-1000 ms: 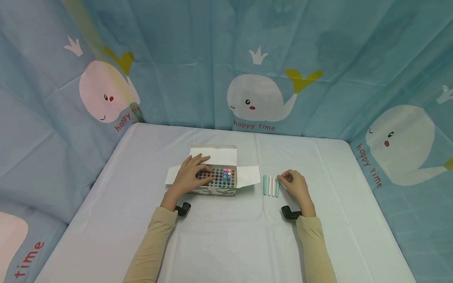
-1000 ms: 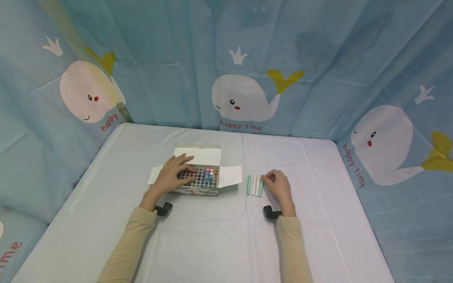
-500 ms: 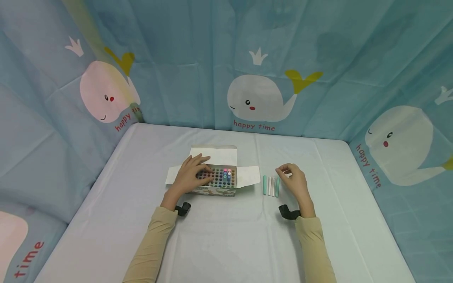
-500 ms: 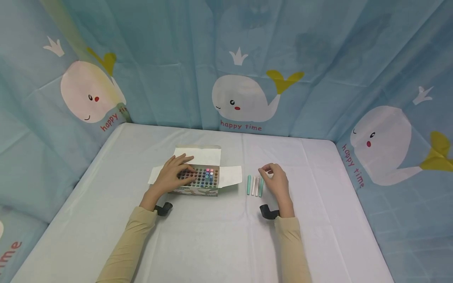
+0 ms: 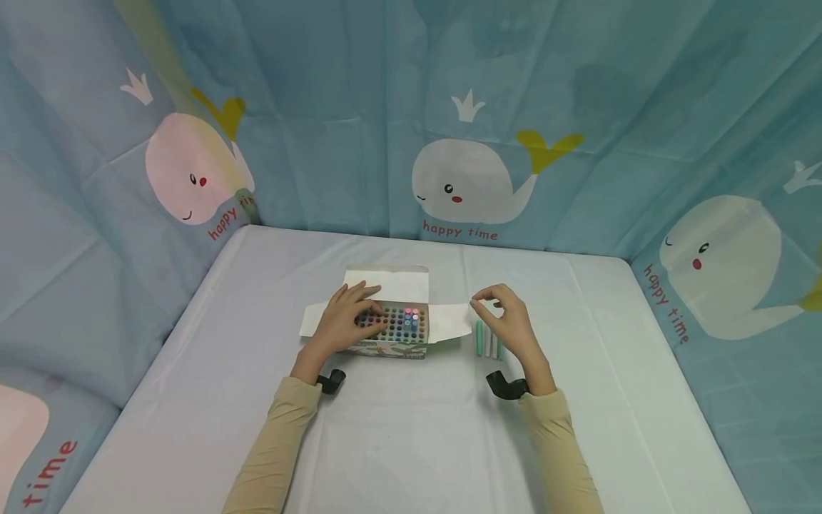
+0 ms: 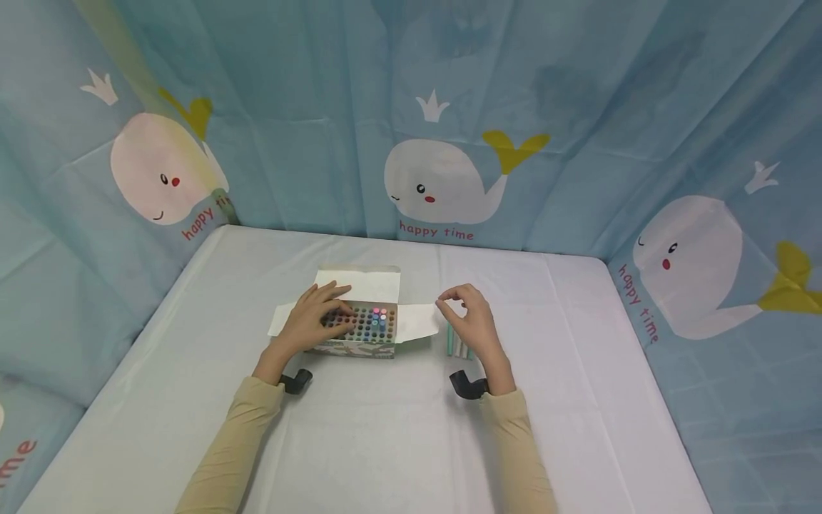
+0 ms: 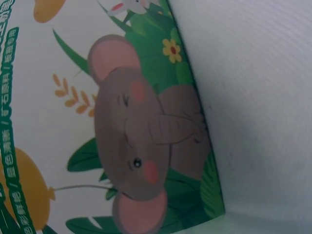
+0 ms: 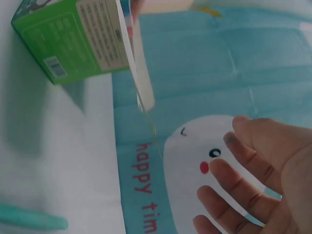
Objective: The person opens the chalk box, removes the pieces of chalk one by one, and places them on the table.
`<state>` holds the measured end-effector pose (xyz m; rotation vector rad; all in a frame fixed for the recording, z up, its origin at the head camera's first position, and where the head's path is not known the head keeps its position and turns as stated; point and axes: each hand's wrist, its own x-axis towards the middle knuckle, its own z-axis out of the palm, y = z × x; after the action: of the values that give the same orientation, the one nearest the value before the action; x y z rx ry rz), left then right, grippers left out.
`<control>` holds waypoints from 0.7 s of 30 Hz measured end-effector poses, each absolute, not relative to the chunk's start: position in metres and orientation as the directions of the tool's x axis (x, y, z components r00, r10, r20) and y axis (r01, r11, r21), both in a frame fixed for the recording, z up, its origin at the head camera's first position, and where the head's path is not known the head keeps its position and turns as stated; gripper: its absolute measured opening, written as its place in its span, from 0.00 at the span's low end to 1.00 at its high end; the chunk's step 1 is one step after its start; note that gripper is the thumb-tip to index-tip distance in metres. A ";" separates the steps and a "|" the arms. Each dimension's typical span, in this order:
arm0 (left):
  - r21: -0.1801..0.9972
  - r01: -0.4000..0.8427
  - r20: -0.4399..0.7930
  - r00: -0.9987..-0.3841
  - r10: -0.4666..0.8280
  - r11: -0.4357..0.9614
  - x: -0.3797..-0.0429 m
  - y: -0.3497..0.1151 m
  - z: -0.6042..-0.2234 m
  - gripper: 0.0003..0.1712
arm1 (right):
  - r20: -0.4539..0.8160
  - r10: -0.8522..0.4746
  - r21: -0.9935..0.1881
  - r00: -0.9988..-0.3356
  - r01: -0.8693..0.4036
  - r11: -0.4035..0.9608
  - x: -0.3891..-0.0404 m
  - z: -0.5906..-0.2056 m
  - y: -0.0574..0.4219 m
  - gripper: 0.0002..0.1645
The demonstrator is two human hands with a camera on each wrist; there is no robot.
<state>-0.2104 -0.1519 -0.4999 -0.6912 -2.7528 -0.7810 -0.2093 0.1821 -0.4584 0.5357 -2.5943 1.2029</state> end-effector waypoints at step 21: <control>0.435 0.475 0.294 -0.878 0.378 0.765 -0.210 -0.153 -0.500 0.14 | 0.381 -0.581 -0.473 -0.719 -0.692 0.545 -0.208 -0.469 0.110 0.08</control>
<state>-0.2104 -0.1530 -0.4998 -0.6759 -2.7714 -0.7585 -0.2080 0.1097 -0.4691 1.0826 -2.6011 0.9157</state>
